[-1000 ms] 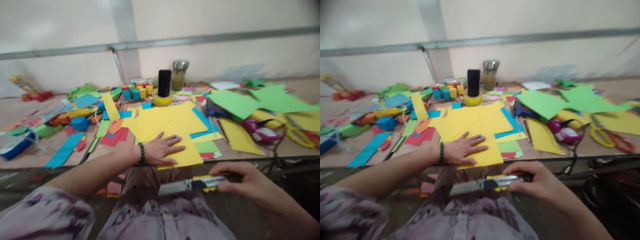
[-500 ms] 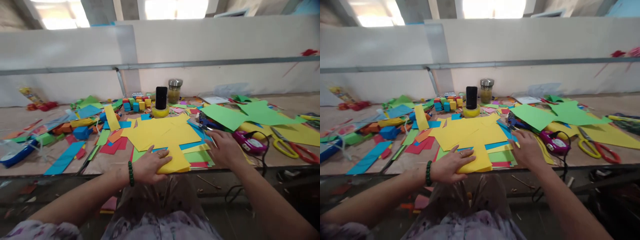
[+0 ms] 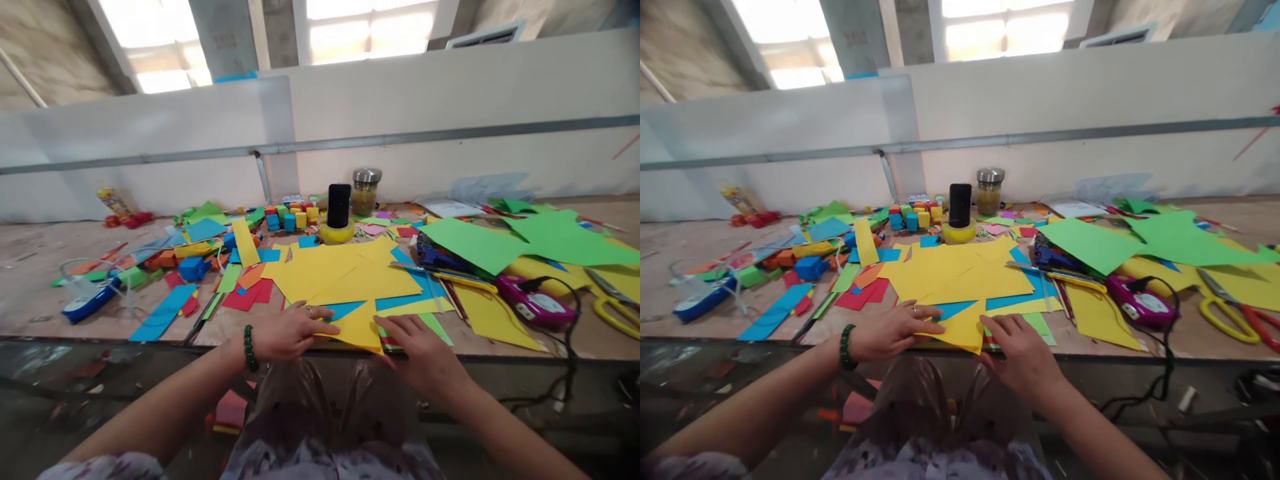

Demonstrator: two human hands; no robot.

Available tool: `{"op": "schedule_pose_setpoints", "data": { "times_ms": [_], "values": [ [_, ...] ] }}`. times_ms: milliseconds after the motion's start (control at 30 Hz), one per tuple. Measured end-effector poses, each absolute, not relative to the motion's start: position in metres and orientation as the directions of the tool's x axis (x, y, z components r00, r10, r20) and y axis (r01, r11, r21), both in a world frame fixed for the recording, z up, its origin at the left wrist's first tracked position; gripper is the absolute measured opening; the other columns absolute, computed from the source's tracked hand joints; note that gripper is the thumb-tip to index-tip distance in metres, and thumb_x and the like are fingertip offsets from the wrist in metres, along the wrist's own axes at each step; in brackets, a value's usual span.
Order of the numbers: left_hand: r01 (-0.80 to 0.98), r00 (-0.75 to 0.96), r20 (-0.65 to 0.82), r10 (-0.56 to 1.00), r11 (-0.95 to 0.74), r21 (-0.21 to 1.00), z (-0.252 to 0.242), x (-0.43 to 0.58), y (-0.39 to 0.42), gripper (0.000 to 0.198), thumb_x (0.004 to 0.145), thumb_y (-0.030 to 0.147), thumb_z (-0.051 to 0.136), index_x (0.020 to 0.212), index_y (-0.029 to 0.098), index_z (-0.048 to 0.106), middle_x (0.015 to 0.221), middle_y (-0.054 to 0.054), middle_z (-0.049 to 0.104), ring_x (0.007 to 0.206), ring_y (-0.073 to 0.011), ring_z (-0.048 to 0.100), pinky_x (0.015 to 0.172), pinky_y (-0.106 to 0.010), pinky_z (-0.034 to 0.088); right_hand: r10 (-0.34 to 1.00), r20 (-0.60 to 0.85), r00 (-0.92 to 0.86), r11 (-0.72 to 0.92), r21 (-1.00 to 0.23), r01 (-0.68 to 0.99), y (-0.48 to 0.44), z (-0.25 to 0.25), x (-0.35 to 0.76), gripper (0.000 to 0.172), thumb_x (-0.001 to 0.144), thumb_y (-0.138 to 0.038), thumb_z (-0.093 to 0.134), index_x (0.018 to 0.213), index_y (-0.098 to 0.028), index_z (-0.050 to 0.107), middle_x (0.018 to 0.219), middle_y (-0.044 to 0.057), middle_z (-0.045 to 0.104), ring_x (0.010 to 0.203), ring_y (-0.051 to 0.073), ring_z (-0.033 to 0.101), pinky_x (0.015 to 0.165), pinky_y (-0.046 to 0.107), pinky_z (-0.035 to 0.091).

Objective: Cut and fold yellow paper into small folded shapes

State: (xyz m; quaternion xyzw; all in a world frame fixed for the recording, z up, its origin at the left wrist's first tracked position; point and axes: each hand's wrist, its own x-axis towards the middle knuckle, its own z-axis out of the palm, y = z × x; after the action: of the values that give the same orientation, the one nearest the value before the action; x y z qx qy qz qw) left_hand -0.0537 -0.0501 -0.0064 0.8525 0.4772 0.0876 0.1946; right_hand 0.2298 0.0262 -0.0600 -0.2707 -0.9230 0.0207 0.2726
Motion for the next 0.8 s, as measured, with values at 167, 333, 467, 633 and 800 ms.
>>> {"op": "schedule_pose_setpoints", "data": {
  "times_ms": [167, 333, 467, 633, 800],
  "values": [
    [0.657, 0.291, 0.093, 0.952, -0.27, 0.704, -0.006, -0.06, -0.045, 0.032, 0.092, 0.032, 0.051, 0.112, 0.02, 0.072, 0.115, -0.008, 0.071, 0.104, -0.0215, 0.066, 0.09, -0.029, 0.049, 0.545, 0.604, -0.581, 0.834, -0.321, 0.449, 0.029, -0.051, 0.214, 0.036, 0.081, -0.029, 0.066, 0.116, -0.022, 0.063, 0.115, 0.013, 0.066, 0.106, 0.03, 0.059, 0.087, 0.045, 0.053],
    [0.303, 0.092, 0.058, 0.994, -0.083, 0.949, -0.003, -0.058, -0.033, 0.049, 0.079, 0.056, 0.064, 0.085, 0.008, 0.074, 0.084, -0.011, 0.074, 0.077, -0.0218, 0.069, 0.074, -0.028, 0.052, 0.65, 0.491, -0.58, 0.732, -0.61, 0.305, 0.068, -0.002, 0.193, 0.024, 0.082, -0.044, 0.065, 0.076, -0.02, 0.066, 0.079, 0.005, 0.069, 0.077, 0.02, 0.062, 0.07, 0.032, 0.049],
    [-0.009, 0.036, 0.023, 0.999, -0.023, 1.0, 0.003, -0.069, -0.026, 0.057, 0.078, 0.061, 0.063, 0.102, 0.009, 0.069, 0.097, -0.014, 0.072, 0.071, -0.0194, 0.07, 0.066, -0.025, 0.05, 0.657, 0.222, -0.721, 0.53, -0.816, 0.232, 0.117, 0.04, 0.178, 0.04, 0.073, -0.055, 0.069, 0.063, -0.017, 0.059, 0.053, -0.004, 0.051, 0.05, 0.009, 0.045, 0.048, 0.024, 0.033],
    [-0.05, -0.128, -0.119, 0.985, 0.113, 0.992, 0.01, -0.107, -0.001, 0.038, 0.085, 0.043, 0.059, 0.102, 0.009, 0.063, 0.107, -0.019, 0.07, 0.083, -0.0225, 0.071, 0.069, -0.028, 0.053, 0.76, 0.083, -0.644, 0.225, -0.964, 0.141, 0.166, 0.045, 0.155, 0.042, 0.057, -0.052, 0.081, 0.075, -0.017, 0.065, 0.06, -0.002, 0.062, 0.051, 0.01, 0.051, 0.046, 0.022, 0.037],
    [0.11, -0.283, -0.096, 0.954, 0.132, 0.985, 0.018, -0.152, 0.044, 0.027, 0.081, 0.028, 0.06, 0.101, 0.01, 0.058, 0.095, -0.018, 0.071, 0.084, -0.0229, 0.071, 0.071, -0.03, 0.055, 0.807, 0.131, -0.576, 0.211, -0.975, 0.074, 0.188, 0.013, 0.144, 0.046, 0.054, -0.056, 0.081, 0.07, -0.017, 0.064, 0.061, 0.0, 0.063, 0.051, 0.011, 0.055, 0.046, 0.023, 0.042]
  ]
}}
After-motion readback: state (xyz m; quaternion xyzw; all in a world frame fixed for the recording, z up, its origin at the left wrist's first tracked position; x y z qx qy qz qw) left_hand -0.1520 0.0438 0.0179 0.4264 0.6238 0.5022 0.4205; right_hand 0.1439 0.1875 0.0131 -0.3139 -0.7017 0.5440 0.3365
